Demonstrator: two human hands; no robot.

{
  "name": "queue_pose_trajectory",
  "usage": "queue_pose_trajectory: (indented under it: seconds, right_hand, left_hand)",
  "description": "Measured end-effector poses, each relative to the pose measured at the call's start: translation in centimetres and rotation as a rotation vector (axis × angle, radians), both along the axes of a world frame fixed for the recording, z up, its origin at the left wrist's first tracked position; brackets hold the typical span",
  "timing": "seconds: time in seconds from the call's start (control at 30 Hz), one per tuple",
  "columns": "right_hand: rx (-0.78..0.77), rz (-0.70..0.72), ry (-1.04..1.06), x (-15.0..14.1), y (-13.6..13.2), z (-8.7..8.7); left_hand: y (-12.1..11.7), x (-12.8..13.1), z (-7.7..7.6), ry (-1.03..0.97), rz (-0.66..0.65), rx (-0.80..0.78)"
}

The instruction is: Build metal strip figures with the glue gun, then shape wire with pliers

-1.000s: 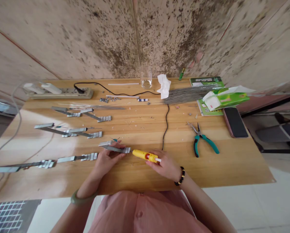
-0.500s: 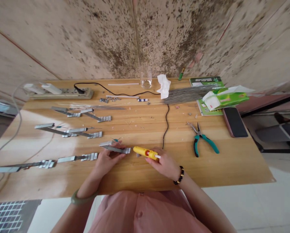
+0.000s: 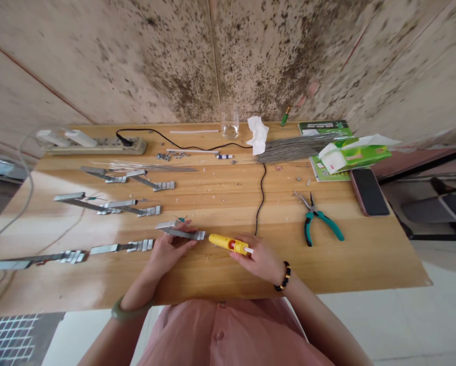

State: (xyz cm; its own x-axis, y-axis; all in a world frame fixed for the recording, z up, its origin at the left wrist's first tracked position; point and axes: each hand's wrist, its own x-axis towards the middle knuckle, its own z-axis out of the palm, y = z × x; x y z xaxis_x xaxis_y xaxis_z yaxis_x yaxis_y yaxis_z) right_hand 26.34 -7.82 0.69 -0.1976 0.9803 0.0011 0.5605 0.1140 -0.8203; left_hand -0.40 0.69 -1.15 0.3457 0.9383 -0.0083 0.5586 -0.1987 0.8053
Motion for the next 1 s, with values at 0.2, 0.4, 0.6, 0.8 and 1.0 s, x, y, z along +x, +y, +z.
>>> queue_pose_trajectory:
  seconds: [0.2,0.4,0.6,0.8,1.0]
  right_hand:
    - [0.009,0.019,-0.001,0.10,-0.09,0.11]
    - [0.013,0.016,0.002,0.03,-0.03,0.19]
    - [0.047,-0.024,-0.018,-0.17,0.24,0.02]
    - [0.062,-0.032,-0.019,-0.23,0.34,0.20]
    - [0.031,0.027,-0.002,-0.04,0.15,0.41]
  left_hand:
    - [0.01,0.12,0.25,-0.004,-0.006,0.016]
    - [0.01,0.02,0.02,-0.003,-0.009,0.029]
    - [0.03,-0.02,0.09,0.010,-0.018,0.019]
    - [0.07,-0.09,-0.14,0.020,-0.023,0.050]
    - [0.02,-0.10,-0.24,0.010,-0.013,0.032]
